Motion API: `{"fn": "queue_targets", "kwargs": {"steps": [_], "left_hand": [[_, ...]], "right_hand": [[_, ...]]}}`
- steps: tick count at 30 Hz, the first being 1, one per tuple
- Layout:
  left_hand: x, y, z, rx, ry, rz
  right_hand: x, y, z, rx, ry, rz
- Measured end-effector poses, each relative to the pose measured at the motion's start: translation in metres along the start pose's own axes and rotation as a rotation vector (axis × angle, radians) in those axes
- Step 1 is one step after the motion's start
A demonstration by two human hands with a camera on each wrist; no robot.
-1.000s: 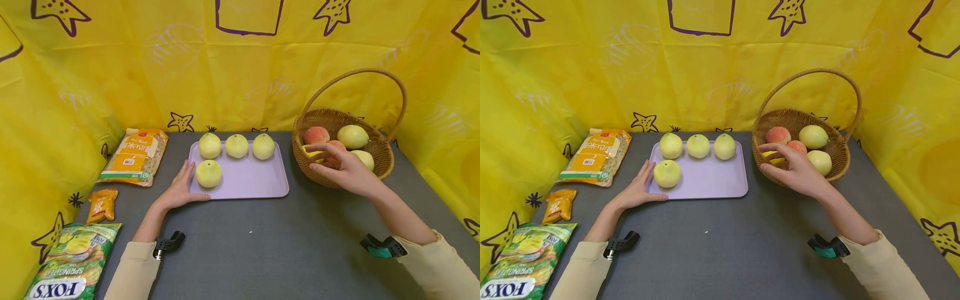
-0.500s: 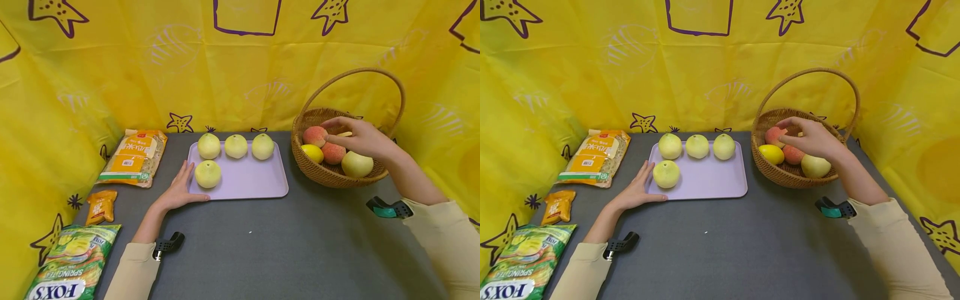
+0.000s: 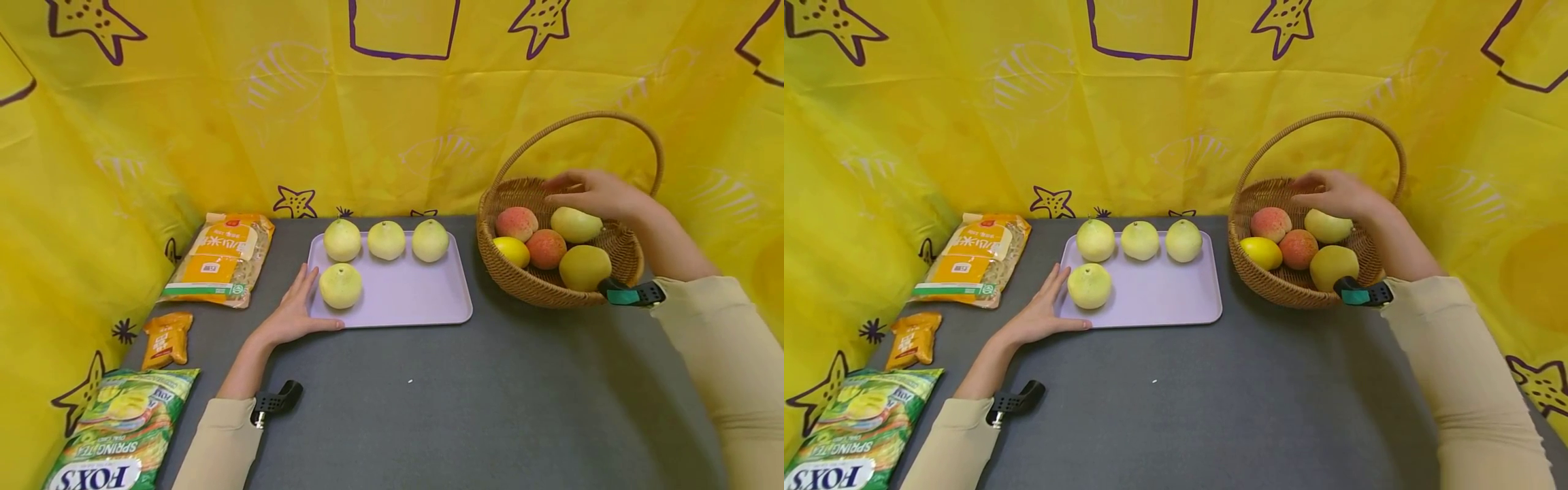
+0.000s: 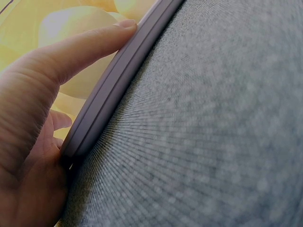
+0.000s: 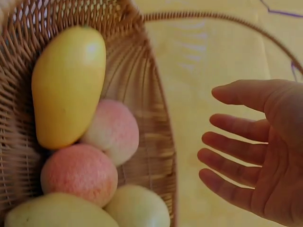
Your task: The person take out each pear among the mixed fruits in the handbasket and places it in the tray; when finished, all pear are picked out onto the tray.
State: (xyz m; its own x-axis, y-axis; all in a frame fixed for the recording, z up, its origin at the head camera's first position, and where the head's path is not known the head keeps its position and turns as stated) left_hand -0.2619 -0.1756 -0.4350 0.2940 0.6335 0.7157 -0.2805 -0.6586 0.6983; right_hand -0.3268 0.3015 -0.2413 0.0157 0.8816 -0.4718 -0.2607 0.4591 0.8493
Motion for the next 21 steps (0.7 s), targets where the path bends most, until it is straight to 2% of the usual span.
{"fn": "queue_targets", "kwargs": {"steps": [6,15,21], "left_hand": [[-0.001,-0.001,0.0,0.004,-0.003,0.001],[-0.002,0.0,0.0,0.003,-0.004,-0.01],[0.0,0.0,0.0,0.001,-0.007,-0.004]], "right_hand": [[0.018,0.005,-0.016,0.002,-0.064,0.102],[0.04,0.008,-0.036,-0.029,-0.087,0.242],[0.055,0.004,-0.04,-0.064,-0.085,0.271]]}}
Point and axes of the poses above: each hand's wrist, its own z-axis away from the middle knuckle, its own y-axis out of the back of the hand, x = y × z, the point moved 6 cm from there along -z, towards the middle knuckle, and after that the axes turned 12 degrees about -y, right-handed, at the moved point
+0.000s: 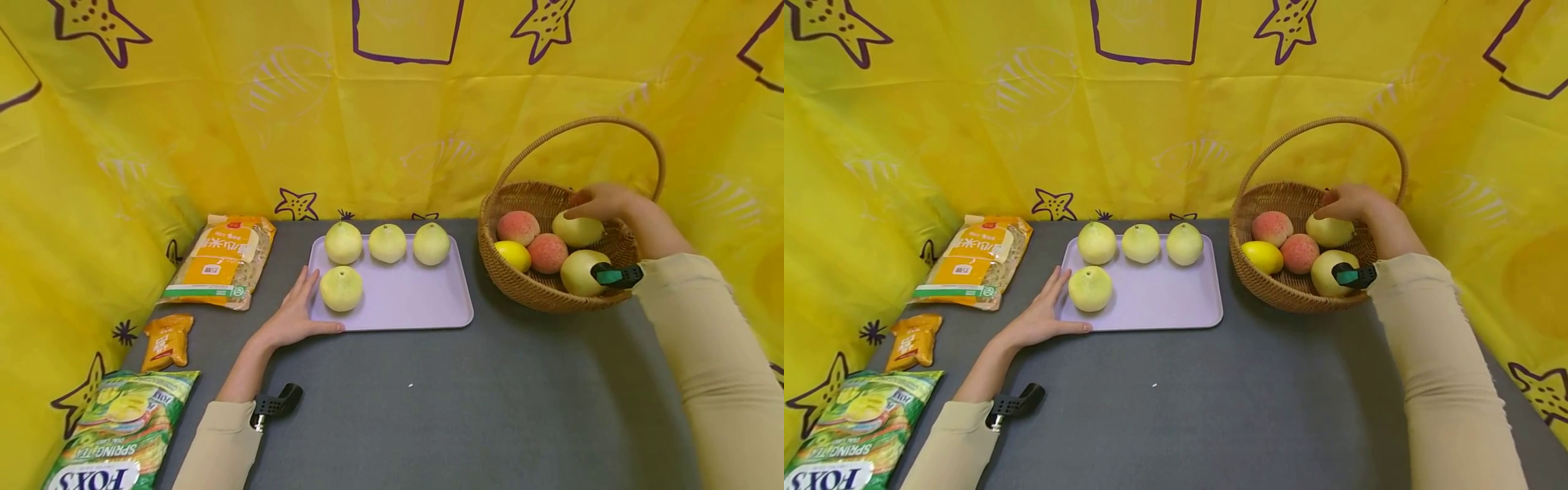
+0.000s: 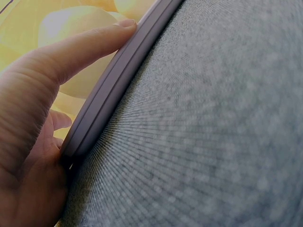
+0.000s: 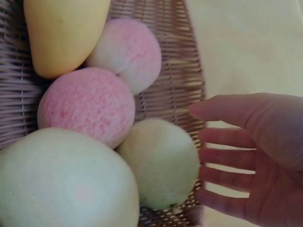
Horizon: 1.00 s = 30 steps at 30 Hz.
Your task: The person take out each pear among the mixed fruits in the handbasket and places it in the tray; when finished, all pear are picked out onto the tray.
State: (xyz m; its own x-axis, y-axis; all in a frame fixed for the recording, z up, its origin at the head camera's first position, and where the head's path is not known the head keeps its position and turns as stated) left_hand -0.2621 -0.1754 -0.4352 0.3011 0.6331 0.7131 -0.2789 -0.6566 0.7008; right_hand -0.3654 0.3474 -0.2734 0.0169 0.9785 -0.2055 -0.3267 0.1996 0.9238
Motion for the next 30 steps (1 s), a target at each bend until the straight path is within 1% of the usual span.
{"fn": "queue_targets", "kwargs": {"steps": [5,7,11,14,23,30], "left_hand": [[0.001,0.0,0.001,0.006,-0.007,-0.008],[0.001,0.0,0.002,0.008,-0.009,-0.011],[0.003,0.0,0.002,0.01,-0.017,-0.011],[0.004,0.001,0.002,0.008,-0.017,-0.012],[0.004,0.001,0.001,0.016,-0.015,-0.022],[0.005,0.0,0.001,0.017,-0.017,-0.011]], "right_hand": [[0.008,-0.01,-0.008,-0.054,-0.037,-0.018],[0.01,-0.013,-0.01,-0.059,-0.042,-0.011],[0.01,-0.017,-0.013,-0.041,-0.034,0.045],[0.01,-0.018,-0.014,-0.031,-0.034,0.064],[0.013,-0.02,-0.013,-0.001,-0.081,0.05],[0.013,-0.021,-0.015,0.049,-0.056,0.07]]}}
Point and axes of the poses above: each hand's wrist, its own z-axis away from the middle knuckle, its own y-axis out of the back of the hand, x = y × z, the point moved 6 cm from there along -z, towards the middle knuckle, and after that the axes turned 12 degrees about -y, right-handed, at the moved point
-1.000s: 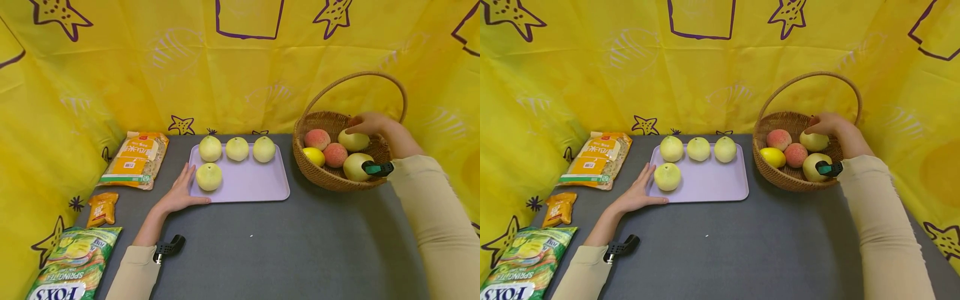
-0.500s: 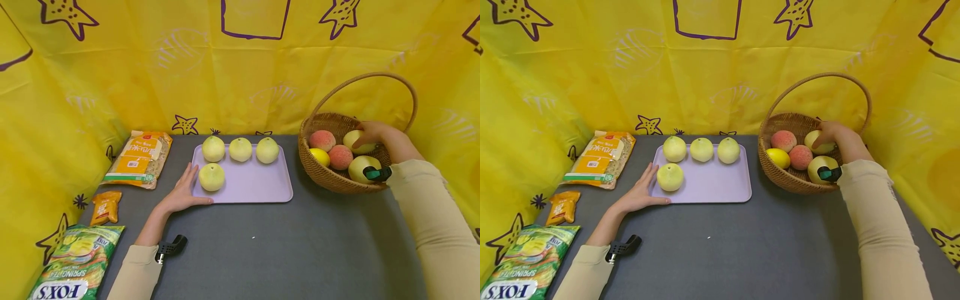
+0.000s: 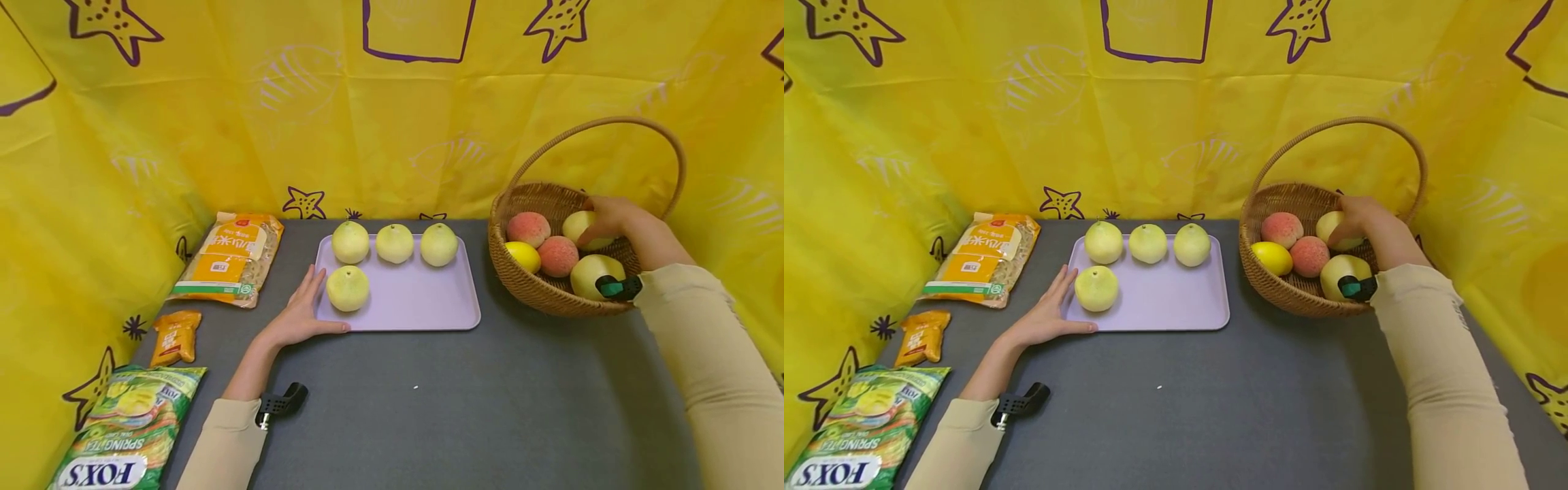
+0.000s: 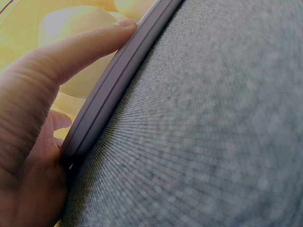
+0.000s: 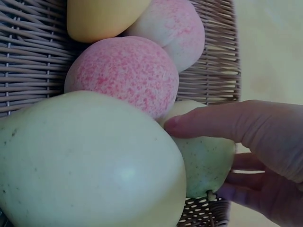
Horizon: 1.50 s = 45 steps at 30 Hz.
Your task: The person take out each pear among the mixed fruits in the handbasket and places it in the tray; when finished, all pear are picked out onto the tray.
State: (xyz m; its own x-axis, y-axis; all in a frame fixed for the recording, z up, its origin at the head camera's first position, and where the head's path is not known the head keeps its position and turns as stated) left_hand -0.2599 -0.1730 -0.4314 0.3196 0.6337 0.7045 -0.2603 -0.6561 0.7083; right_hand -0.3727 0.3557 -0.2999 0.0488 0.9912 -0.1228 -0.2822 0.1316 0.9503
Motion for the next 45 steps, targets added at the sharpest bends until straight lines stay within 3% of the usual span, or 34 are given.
{"fn": "queue_targets", "kwargs": {"steps": [17,25,32,45], "left_hand": [[0.0,0.0,0.0,-0.002,0.01,0.008],[-0.001,0.0,-0.001,-0.003,0.01,0.005],[-0.002,0.0,0.0,-0.006,0.019,0.018],[-0.003,0.0,0.0,-0.005,0.019,0.019]], "right_hand": [[-0.007,0.011,0.005,0.052,0.052,0.026],[-0.013,0.019,0.018,0.024,0.048,-0.016],[-0.029,0.024,0.03,0.048,0.091,0.001],[-0.047,0.02,0.056,0.12,0.157,-0.062]]}}
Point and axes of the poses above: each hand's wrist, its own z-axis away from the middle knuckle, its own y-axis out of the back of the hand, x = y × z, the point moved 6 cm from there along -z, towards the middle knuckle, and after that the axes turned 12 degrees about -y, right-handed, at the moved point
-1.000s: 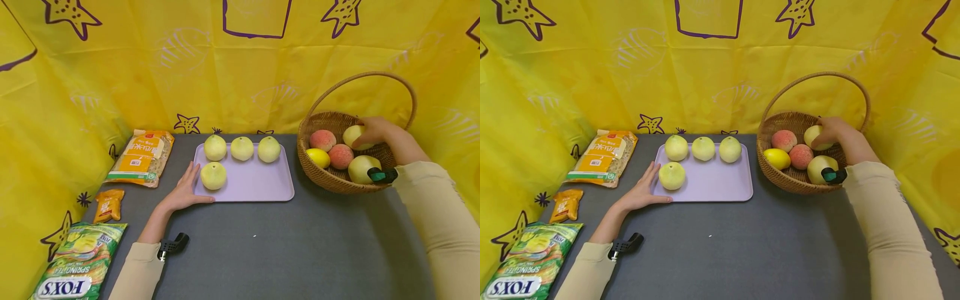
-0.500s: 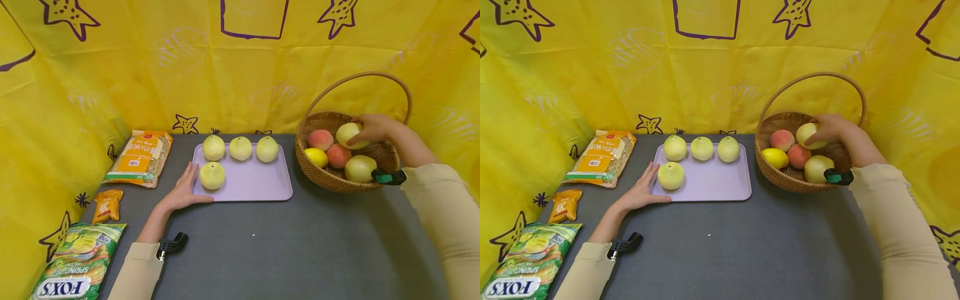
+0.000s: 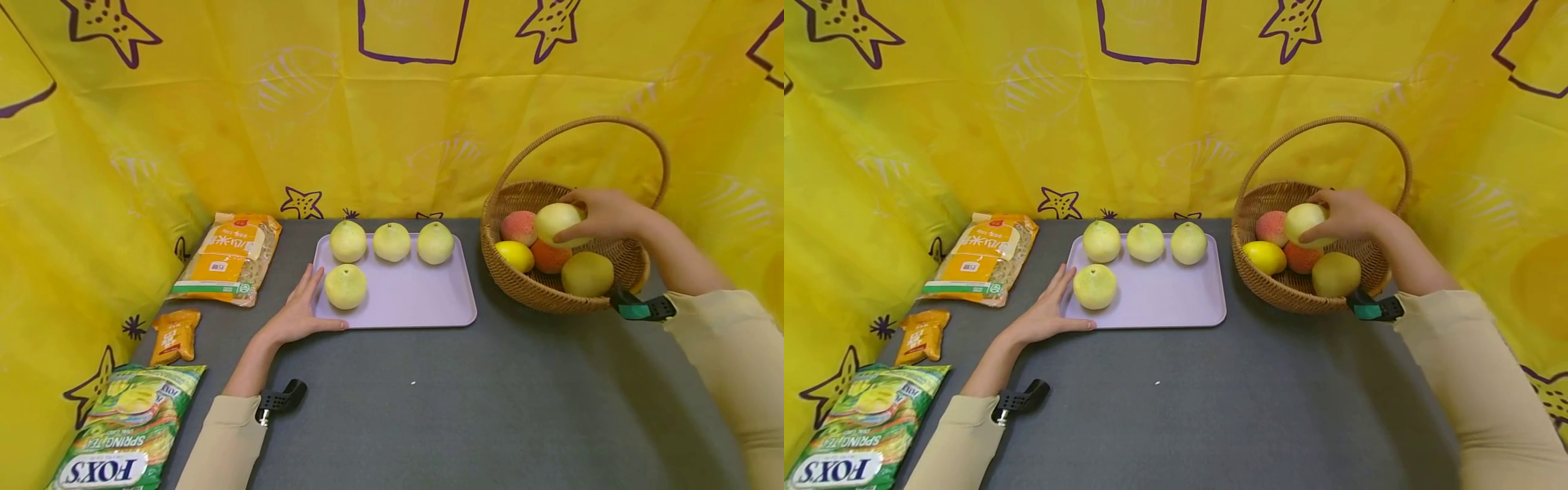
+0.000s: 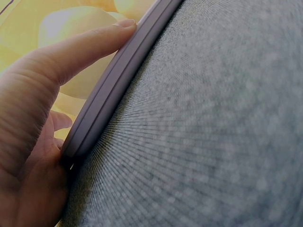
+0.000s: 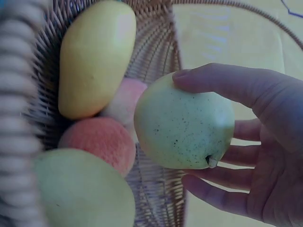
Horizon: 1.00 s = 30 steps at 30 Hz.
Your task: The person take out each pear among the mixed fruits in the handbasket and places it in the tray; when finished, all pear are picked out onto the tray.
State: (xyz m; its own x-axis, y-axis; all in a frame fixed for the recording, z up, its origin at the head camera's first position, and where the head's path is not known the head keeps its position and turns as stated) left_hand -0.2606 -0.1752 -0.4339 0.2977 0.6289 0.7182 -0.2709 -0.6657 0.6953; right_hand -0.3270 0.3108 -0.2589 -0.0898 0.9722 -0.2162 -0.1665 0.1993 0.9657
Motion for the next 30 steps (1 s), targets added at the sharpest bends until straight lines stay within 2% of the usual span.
{"fn": "queue_targets", "kwargs": {"steps": [7,13,19,30], "left_hand": [[-0.002,0.0,0.001,0.005,-0.006,-0.008],[-0.001,0.0,0.001,0.002,-0.002,-0.003],[0.0,0.0,0.001,0.001,0.001,-0.002],[0.001,0.0,0.0,0.003,-0.003,0.0]], "right_hand": [[-0.01,-0.007,0.013,0.004,-0.026,-0.076],[-0.018,-0.012,0.029,0.015,-0.058,-0.2],[-0.023,-0.02,0.04,-0.017,-0.107,-0.333],[-0.035,-0.032,0.054,0.029,-0.124,-0.541]]}}
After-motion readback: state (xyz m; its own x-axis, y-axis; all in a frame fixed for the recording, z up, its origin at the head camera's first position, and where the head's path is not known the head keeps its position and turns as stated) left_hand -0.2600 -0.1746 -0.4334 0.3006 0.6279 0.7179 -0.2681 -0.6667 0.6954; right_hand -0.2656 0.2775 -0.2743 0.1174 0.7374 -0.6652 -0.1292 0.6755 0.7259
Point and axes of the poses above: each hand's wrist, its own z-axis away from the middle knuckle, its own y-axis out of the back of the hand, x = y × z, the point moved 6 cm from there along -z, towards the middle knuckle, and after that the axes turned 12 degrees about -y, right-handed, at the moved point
